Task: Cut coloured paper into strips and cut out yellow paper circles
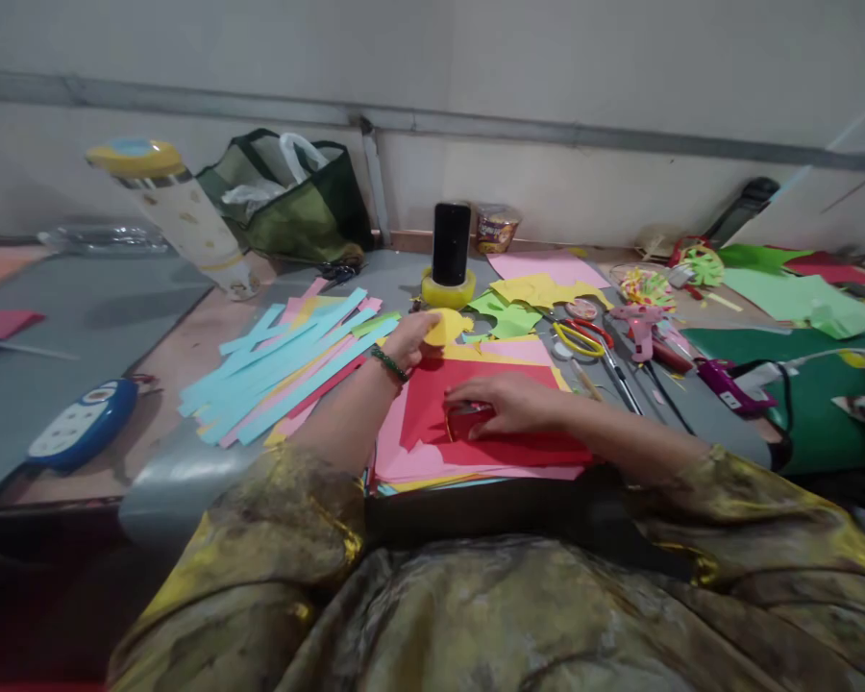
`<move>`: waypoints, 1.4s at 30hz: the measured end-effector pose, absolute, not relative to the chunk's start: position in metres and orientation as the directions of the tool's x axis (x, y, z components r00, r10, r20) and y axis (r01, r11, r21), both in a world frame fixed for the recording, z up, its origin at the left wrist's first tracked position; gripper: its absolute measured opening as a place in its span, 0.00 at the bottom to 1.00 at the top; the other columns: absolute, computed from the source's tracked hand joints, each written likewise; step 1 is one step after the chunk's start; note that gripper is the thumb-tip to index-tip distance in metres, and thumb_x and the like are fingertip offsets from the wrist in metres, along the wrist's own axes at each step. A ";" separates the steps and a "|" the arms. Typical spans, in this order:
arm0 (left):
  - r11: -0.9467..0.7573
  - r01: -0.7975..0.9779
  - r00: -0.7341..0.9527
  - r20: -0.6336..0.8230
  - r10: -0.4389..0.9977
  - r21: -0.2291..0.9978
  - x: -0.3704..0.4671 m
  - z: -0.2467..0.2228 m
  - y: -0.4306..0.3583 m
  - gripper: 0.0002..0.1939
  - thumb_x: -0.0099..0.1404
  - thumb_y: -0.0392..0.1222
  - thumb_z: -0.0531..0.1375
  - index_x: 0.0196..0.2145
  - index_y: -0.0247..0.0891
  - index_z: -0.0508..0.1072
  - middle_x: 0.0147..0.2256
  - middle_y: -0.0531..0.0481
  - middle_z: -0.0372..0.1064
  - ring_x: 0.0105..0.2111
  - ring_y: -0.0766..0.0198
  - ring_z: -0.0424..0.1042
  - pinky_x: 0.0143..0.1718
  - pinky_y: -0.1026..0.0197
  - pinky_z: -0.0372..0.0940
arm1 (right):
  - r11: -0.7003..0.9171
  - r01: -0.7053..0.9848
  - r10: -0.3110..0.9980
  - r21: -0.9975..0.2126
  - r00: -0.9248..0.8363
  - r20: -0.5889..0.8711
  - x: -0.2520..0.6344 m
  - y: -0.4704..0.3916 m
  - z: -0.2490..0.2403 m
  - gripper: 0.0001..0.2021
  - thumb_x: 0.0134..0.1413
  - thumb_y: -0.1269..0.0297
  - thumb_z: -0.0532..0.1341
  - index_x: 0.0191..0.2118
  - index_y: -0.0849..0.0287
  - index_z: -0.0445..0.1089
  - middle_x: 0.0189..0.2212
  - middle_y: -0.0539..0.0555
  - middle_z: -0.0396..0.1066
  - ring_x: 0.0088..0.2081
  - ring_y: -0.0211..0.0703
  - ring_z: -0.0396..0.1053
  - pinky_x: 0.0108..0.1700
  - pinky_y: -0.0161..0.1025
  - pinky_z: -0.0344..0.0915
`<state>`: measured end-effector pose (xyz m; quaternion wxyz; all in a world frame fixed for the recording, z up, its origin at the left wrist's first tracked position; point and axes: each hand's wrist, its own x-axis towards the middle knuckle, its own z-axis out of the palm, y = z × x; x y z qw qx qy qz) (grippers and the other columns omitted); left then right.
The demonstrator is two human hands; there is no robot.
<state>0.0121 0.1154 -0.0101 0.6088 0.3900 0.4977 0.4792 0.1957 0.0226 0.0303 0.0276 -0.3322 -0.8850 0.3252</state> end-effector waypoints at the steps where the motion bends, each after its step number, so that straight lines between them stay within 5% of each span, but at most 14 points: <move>1: 0.247 -0.174 0.052 -0.241 0.969 0.953 0.016 -0.011 0.113 0.04 0.52 0.36 0.64 0.25 0.38 0.71 0.21 0.51 0.72 0.24 0.63 0.73 0.26 0.64 0.68 | 0.565 0.548 0.580 -0.617 -0.796 -0.176 0.194 0.020 0.031 0.22 0.52 0.72 0.68 0.54 0.63 0.75 0.58 0.64 0.72 0.57 0.53 0.72 0.58 0.45 0.66; 3: 0.249 -0.120 0.075 -0.241 0.968 0.961 0.022 -0.014 0.107 0.05 0.50 0.33 0.65 0.22 0.38 0.71 0.20 0.50 0.72 0.22 0.62 0.72 0.24 0.64 0.66 | 0.546 0.499 0.483 -0.673 -0.844 -0.234 0.195 0.008 0.038 0.16 0.53 0.77 0.66 0.48 0.62 0.78 0.47 0.58 0.80 0.47 0.45 0.78 0.49 0.37 0.70; 5: 0.230 -0.083 0.079 -0.224 0.971 0.970 0.026 -0.015 0.104 0.06 0.48 0.32 0.65 0.20 0.38 0.71 0.20 0.50 0.72 0.22 0.62 0.72 0.24 0.65 0.66 | 0.466 0.405 0.231 -0.786 -0.914 -0.334 0.200 -0.007 0.047 0.13 0.51 0.76 0.68 0.43 0.61 0.80 0.38 0.53 0.82 0.38 0.40 0.79 0.41 0.30 0.70; 7: 0.202 -0.067 0.057 -0.198 0.978 0.977 0.027 -0.015 0.103 0.06 0.49 0.33 0.65 0.19 0.38 0.71 0.20 0.50 0.72 0.23 0.62 0.72 0.24 0.66 0.66 | 0.379 0.357 0.075 -0.854 -0.931 -0.356 0.204 -0.019 0.053 0.11 0.53 0.72 0.68 0.44 0.63 0.80 0.38 0.54 0.82 0.39 0.40 0.79 0.40 0.30 0.70; 11: 0.141 -0.075 0.012 -0.141 0.990 0.987 0.025 -0.010 0.101 0.03 0.53 0.38 0.64 0.25 0.37 0.73 0.22 0.52 0.73 0.26 0.62 0.73 0.27 0.65 0.68 | 0.539 0.557 0.554 -0.632 -0.800 -0.232 0.207 -0.019 0.051 0.14 0.56 0.73 0.65 0.49 0.59 0.79 0.50 0.59 0.78 0.45 0.44 0.77 0.44 0.35 0.69; 13: 0.121 -0.076 0.013 -0.120 0.993 0.990 0.023 -0.004 0.099 0.03 0.54 0.38 0.65 0.27 0.37 0.75 0.23 0.53 0.73 0.26 0.62 0.73 0.27 0.65 0.68 | 0.592 0.572 0.561 -0.568 -0.798 -0.219 0.209 -0.016 0.049 0.17 0.53 0.76 0.65 0.48 0.58 0.79 0.52 0.59 0.77 0.44 0.45 0.77 0.43 0.36 0.68; 16: 0.094 -0.076 0.008 -0.094 0.996 0.993 0.021 0.008 0.096 0.04 0.56 0.38 0.65 0.26 0.36 0.75 0.23 0.53 0.74 0.25 0.64 0.73 0.27 0.67 0.67 | 0.587 0.516 0.483 -0.623 -0.841 -0.241 0.217 -0.016 0.050 0.11 0.55 0.72 0.65 0.43 0.58 0.80 0.37 0.54 0.81 0.35 0.41 0.76 0.36 0.33 0.65; 18: 0.071 -0.081 -0.010 -0.072 0.997 0.994 0.019 0.016 0.095 0.05 0.58 0.39 0.65 0.25 0.37 0.75 0.23 0.54 0.73 0.25 0.65 0.72 0.28 0.67 0.68 | 0.580 0.628 0.635 -0.518 -0.747 -0.196 0.221 -0.014 0.052 0.07 0.58 0.66 0.65 0.41 0.60 0.79 0.32 0.55 0.80 0.33 0.44 0.75 0.34 0.35 0.63; 21: 0.031 -0.120 -0.056 -0.038 0.998 0.992 0.014 0.029 0.094 0.06 0.57 0.41 0.66 0.27 0.38 0.74 0.23 0.53 0.74 0.26 0.65 0.74 0.29 0.66 0.69 | 0.530 0.803 0.802 -0.273 -0.580 -0.147 0.219 -0.006 0.047 0.13 0.58 0.59 0.66 0.45 0.61 0.75 0.39 0.61 0.78 0.38 0.50 0.75 0.37 0.39 0.64; 24: -0.010 -0.160 -0.060 0.000 0.998 0.987 0.007 0.043 0.090 0.09 0.53 0.45 0.69 0.27 0.38 0.75 0.24 0.52 0.74 0.26 0.64 0.74 0.25 0.67 0.67 | 0.565 0.803 0.782 -0.189 -0.594 -0.188 0.211 0.001 0.034 0.18 0.59 0.58 0.65 0.50 0.63 0.72 0.43 0.64 0.76 0.43 0.52 0.74 0.42 0.42 0.67; 29: -0.037 -0.132 0.108 0.052 0.993 0.990 0.005 0.068 0.063 0.15 0.44 0.47 0.75 0.25 0.40 0.75 0.23 0.52 0.72 0.25 0.62 0.73 0.23 0.65 0.66 | 0.568 0.787 0.771 -0.240 -0.611 -0.179 0.208 0.004 0.021 0.16 0.62 0.70 0.58 0.55 0.61 0.70 0.46 0.65 0.76 0.47 0.54 0.73 0.43 0.43 0.68; 33: 0.016 -0.047 0.258 -0.003 0.966 0.999 0.007 0.073 0.038 0.18 0.41 0.49 0.76 0.27 0.39 0.77 0.25 0.50 0.74 0.26 0.60 0.72 0.26 0.63 0.67 | 0.489 0.822 0.826 -0.291 -0.544 -0.149 0.227 0.014 0.024 0.18 0.65 0.70 0.54 0.58 0.61 0.68 0.49 0.64 0.77 0.48 0.53 0.75 0.46 0.43 0.68; 38: 0.071 0.140 0.391 -0.121 0.912 0.988 0.010 0.049 0.033 0.20 0.45 0.53 0.72 0.32 0.39 0.76 0.26 0.51 0.73 0.25 0.61 0.70 0.24 0.63 0.64 | 0.308 0.860 0.919 -0.408 -0.380 -0.107 0.246 0.031 0.031 0.18 0.64 0.71 0.55 0.57 0.59 0.71 0.51 0.61 0.77 0.51 0.51 0.74 0.49 0.41 0.67; 42: -0.027 0.400 0.498 -0.192 0.846 0.916 0.024 0.026 0.039 0.12 0.53 0.47 0.63 0.34 0.39 0.73 0.31 0.50 0.75 0.30 0.58 0.73 0.31 0.59 0.68 | 0.344 0.879 0.890 -0.330 -0.417 -0.182 0.241 0.032 0.033 0.16 0.66 0.71 0.54 0.55 0.62 0.73 0.51 0.64 0.75 0.52 0.51 0.72 0.51 0.40 0.65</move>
